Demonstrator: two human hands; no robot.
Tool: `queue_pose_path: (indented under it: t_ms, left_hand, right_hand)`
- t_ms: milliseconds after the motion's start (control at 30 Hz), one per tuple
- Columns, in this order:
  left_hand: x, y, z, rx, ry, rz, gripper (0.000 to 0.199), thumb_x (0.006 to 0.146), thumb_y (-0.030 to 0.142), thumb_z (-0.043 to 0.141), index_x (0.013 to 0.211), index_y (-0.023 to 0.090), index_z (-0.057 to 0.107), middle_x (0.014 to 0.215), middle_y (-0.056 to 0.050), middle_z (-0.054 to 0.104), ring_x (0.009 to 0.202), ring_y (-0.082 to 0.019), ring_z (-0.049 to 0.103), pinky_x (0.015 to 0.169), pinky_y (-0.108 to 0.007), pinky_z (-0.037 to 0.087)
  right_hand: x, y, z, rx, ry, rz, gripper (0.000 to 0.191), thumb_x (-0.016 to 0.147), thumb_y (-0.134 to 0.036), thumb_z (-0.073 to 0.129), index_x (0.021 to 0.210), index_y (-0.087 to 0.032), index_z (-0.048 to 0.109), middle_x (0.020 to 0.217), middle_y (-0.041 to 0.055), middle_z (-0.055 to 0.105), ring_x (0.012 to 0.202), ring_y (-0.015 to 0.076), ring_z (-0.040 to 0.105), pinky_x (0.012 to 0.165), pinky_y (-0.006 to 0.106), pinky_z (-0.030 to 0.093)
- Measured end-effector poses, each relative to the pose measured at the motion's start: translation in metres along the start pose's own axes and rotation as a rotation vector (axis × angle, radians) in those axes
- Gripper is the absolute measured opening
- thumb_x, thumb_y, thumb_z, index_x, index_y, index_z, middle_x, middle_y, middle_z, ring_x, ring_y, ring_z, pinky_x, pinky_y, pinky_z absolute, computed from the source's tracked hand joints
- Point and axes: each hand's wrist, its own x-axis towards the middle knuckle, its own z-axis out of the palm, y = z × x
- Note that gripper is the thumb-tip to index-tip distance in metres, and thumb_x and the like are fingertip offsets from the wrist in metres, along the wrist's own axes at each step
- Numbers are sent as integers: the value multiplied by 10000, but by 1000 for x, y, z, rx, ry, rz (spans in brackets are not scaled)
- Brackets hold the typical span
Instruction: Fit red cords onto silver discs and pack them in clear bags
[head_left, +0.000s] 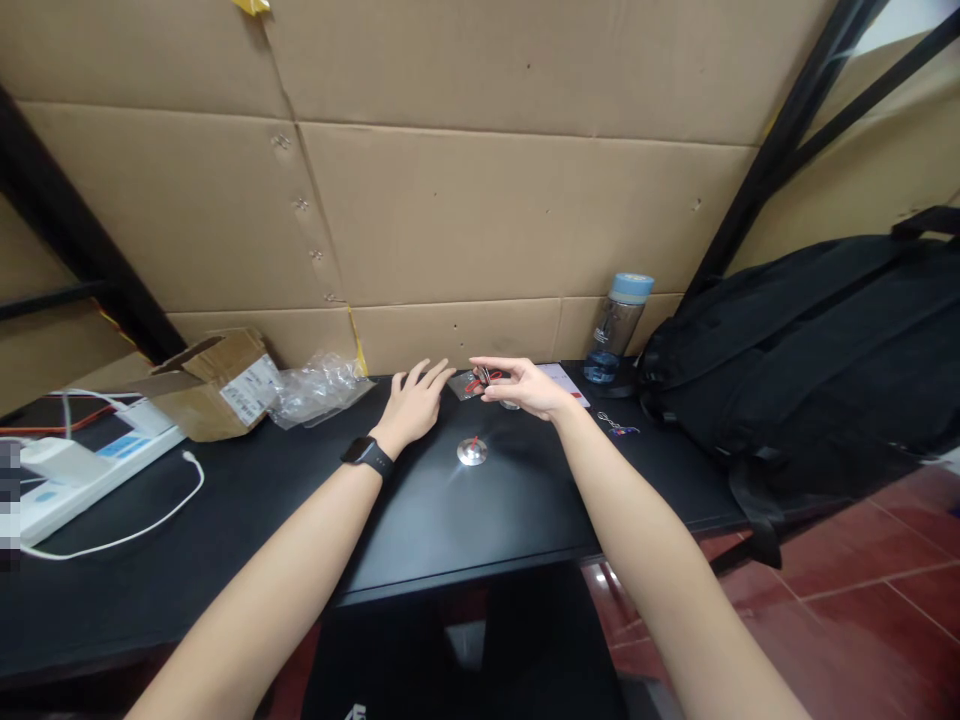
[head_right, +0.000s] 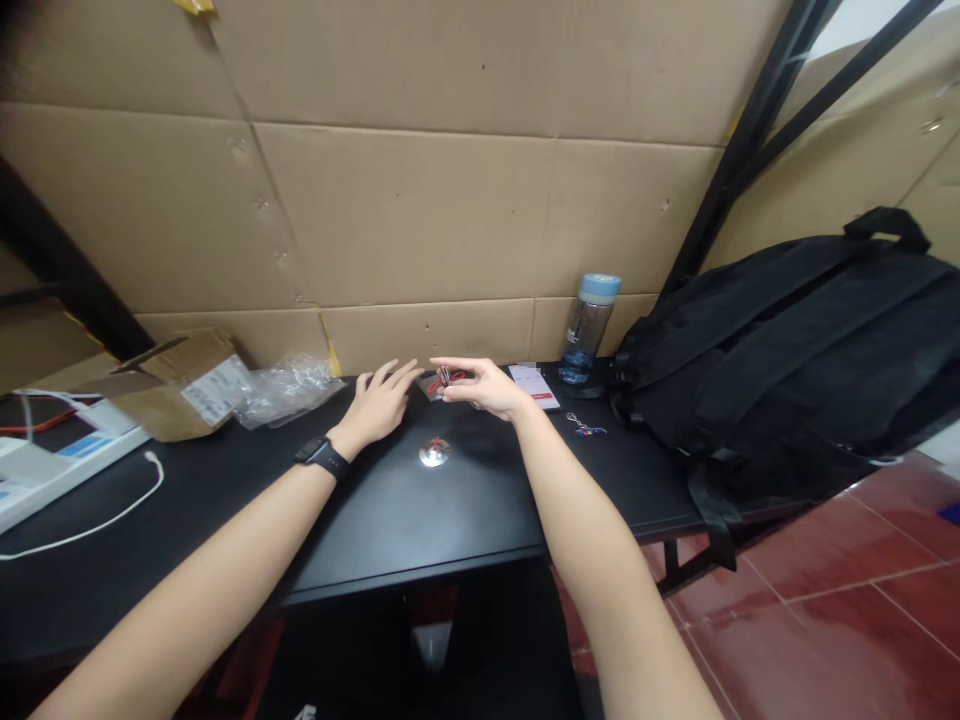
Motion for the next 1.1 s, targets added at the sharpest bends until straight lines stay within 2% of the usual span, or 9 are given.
queue_pose_path:
  t_ms: [133,300,400,533,667,767,933,1033,1100]
  left_hand:
    - [0,-1,5,-32,-51,38,423,971,228,414,1365,264,566,1621,-60,401,1529,-314,239,1137,-627,272]
    - [-1,1,9,-86,-158,31,321,1022,330,388,1239,273,619,1436,-74,616,1510,-336,273,1122,-653,248]
    - [0,0,12,-124,-212,8,321,1019,375,407,1233,277,625,1370,-80,656,1481,-348,320,1112,-640,263]
    - [1,-1,14,-142,-211,9,335,1011,396,424,1235,267,638,1398,-89,633,1484,-344,310,1120,-610,273]
    - [-1,0,11,-120,-202,35,366,1032,410,382,1254,291,648,1428,-83,612,1503,-364,271,1119,-648,239]
    - [-2,4,7,-120,-230,38,391,1041,431,368,1309,310,625,1413,-78,624,1493,-378,289,1103,-664,251]
    - [-2,11,6,-148,-228,53,415,1039,480,361,1299,312,636,1477,-75,563,1500,-357,288,1120,-632,272]
    - [-4,11,8,-141,-221,10,474,1037,521,341,1360,281,592,1570,-110,455,1526,-374,229,1134,-658,246]
    - [-5,9,8,-133,-248,-26,507,1037,541,330,1386,263,572,1559,-127,467,1522,-396,223,1127,-682,234]
  right_hand:
    - [-1,-1,-5,15,-28,-28,626,707,-157,820,1314,-212,677,1120,75,727,943,180,724,821,279,611]
    - [-1,6,-16,36,-78,-51,624,716,-213,851,1314,-245,676,1269,73,669,1033,196,704,932,347,611]
    - [1,11,-19,7,-85,-73,645,716,-225,855,1327,-272,655,1377,74,607,1101,211,677,955,370,608]
    - [4,15,-23,-66,-13,-119,686,676,-217,879,1302,-288,608,1341,84,608,1083,204,667,909,373,617]
    - [4,14,-25,-140,37,-141,518,672,-262,892,1118,-237,631,1192,68,673,1024,194,681,898,345,591]
    - [4,12,-25,-180,48,-132,444,686,-312,885,1048,-209,650,1110,65,708,989,192,689,913,348,567]
    - [6,14,-26,-176,61,-102,462,648,-327,901,1038,-171,708,1053,70,736,935,185,701,926,347,544]
    - [6,15,-27,-197,71,-95,484,616,-297,911,1045,-162,733,1068,75,739,993,199,693,962,349,525]
    - [5,14,-27,-217,77,-93,482,602,-278,909,1037,-153,745,1062,78,743,1020,206,687,976,349,514]
